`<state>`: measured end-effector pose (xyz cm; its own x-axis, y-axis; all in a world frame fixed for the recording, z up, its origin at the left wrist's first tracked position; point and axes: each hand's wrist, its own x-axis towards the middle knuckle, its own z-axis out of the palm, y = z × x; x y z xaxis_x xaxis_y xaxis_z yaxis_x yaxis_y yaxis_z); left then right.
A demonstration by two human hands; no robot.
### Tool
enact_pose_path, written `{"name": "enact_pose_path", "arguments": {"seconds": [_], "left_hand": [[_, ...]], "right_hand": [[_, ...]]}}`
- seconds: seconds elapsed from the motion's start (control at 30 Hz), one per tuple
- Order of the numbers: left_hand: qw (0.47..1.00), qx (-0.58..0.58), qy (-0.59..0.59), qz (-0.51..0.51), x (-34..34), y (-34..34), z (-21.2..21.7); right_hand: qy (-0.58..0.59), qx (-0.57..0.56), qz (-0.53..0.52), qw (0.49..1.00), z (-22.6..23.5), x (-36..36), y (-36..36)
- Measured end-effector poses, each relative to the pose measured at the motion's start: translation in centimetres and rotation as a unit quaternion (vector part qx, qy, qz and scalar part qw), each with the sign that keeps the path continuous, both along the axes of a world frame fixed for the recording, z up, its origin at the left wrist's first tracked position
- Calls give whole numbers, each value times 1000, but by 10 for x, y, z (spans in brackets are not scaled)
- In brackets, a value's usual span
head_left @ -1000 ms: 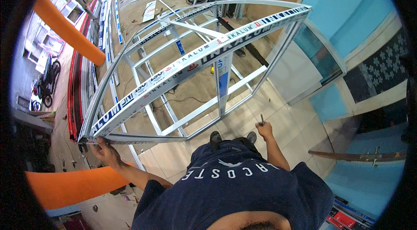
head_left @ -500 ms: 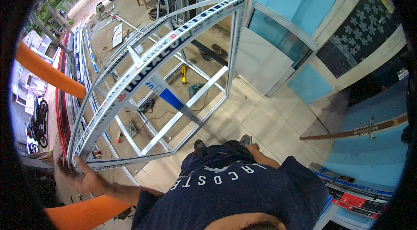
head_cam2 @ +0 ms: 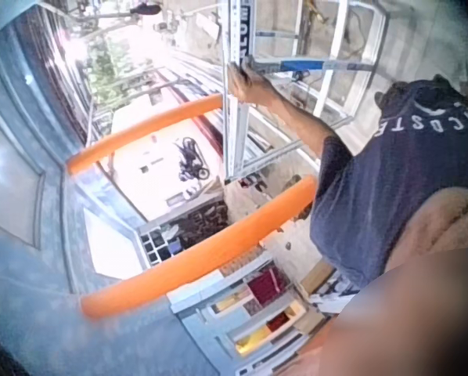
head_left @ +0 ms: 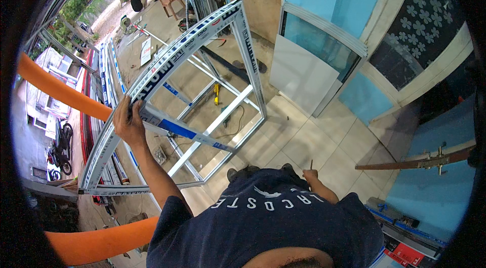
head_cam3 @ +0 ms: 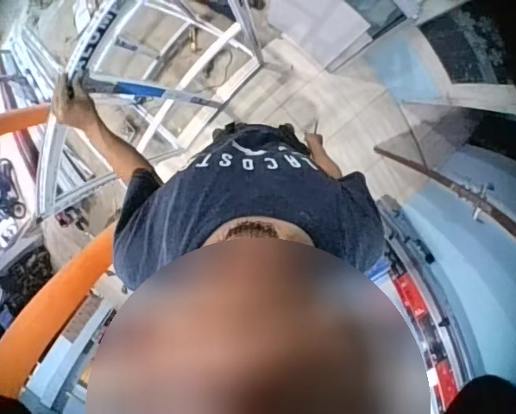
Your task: The person measures and marks aluminum profiles, then fits them into a partially assembled frame structure. They use a tape measure and marker to mark cut lines, and handle multiple profile pieces to assemble the frame.
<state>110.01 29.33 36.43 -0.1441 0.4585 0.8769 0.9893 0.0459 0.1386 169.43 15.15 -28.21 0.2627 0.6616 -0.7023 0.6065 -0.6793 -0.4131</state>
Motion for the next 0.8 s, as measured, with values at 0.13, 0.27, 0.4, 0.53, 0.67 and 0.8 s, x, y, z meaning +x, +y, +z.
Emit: {"name": "enact_pose_path", "arguments": {"seconds": [0.13, 0.27, 0.4, 0.53, 0.67, 0.8], "left_hand": [[997, 54, 44, 17, 5, 4, -7], [998, 43, -22, 32, 9, 6, -5], [999, 30, -5, 33, 6, 5, -5], [998, 24, -20, 56, 2, 5, -7], [983, 97, -128, 84, 21, 28, 1], [989, 124, 9, -80, 88, 100, 25]], "right_hand": [[-12, -13, 70, 997, 18, 22, -13], [39, -85, -124, 988, 74, 24, 3], [90, -98, -276, 952, 107, 14, 52], [125, -65, -298, 944, 114, 11, 121], [100, -5, -180, 978, 95, 11, 197], [-8, -38, -11, 999, 89, 31, 258]]}}
